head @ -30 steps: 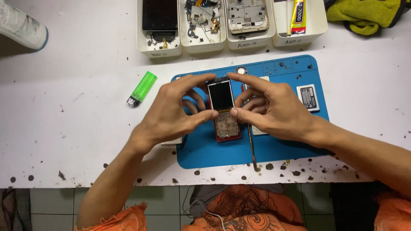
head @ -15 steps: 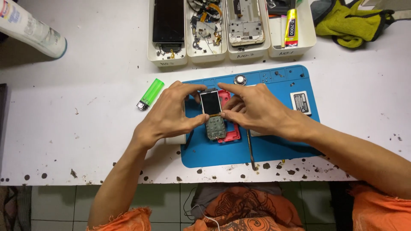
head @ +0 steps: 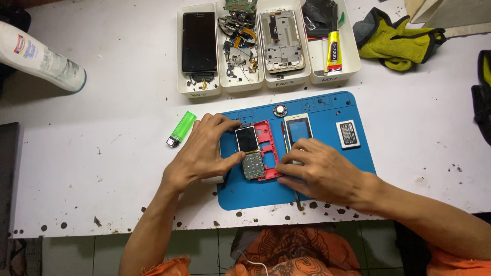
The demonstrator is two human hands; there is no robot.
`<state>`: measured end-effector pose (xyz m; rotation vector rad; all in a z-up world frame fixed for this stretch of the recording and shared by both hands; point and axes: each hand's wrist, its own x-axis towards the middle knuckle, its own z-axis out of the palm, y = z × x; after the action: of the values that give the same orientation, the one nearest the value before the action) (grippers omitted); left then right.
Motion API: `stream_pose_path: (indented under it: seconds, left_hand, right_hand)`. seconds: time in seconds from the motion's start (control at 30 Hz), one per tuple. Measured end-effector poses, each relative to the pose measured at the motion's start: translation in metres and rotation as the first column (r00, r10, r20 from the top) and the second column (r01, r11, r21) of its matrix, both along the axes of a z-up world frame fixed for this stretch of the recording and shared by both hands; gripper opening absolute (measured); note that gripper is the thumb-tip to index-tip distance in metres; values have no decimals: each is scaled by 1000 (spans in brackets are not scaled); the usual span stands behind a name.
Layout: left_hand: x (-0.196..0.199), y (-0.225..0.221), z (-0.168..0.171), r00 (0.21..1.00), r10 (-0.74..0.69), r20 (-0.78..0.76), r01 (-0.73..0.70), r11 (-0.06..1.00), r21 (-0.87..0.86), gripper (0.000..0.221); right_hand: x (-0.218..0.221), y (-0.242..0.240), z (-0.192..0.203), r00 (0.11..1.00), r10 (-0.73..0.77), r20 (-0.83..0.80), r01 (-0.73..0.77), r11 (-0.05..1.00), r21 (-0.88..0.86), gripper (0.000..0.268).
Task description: Disassembling a mobile phone using a metal prying tool to separate the housing and remove internal components
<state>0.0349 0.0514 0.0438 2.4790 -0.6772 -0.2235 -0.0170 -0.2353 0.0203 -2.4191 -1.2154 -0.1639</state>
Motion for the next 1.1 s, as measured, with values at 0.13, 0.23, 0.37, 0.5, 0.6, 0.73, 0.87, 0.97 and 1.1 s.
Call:
stream_pose_path:
  seconds: [0.13, 0.23, 0.37, 0.5, 0.6, 0.73, 0.87, 0.97, 1.1]
  left_hand:
    - [1, 1, -2, 1000, -9, 21, 9, 1000, 25, 63]
    - [2, 3, 1, 1000, -18, 9, 18, 1000, 12, 61]
    - [1, 4, 2, 1000, -23, 4, 23, 999, 43, 61]
    - [2, 3, 1, 1000, -25, 6, 25, 999, 42, 62]
    - [2, 3, 0, 999, -37, 24, 35, 998, 52, 62]
    - [0, 3, -1, 999, -37, 32, 35, 998, 58, 62]
    - [0, 5, -5, 996, -41, 84, 34, 996, 85, 63]
    - [0, 7, -7, 992, -47, 117, 35, 994, 99, 63]
    - [-1, 9, 1, 989, -62, 138, 47, 993, 105, 69]
  right_hand:
    - [-1, 3, -9, 999, -12, 44, 12, 1000, 0, 9]
    - [-2, 4, -13, 997, -5, 77, 2, 999, 38, 8]
    - [-3, 5, -14, 996, -24, 83, 18, 998, 65, 7]
    - [-3, 7, -13, 995, -39, 90, 29, 994, 105, 5]
    - [-3, 7, -13, 994, -39, 100, 26, 992, 124, 6]
    - [-3, 8, -13, 994, -46, 96, 32, 989, 144, 6]
    - [-3, 8, -17, 994, -48, 94, 33, 988, 147, 6]
    - [-2, 6, -15, 996, -31, 87, 18, 990, 140, 8]
    - [4, -3, 28, 997, -25, -78, 36, 990, 136, 18]
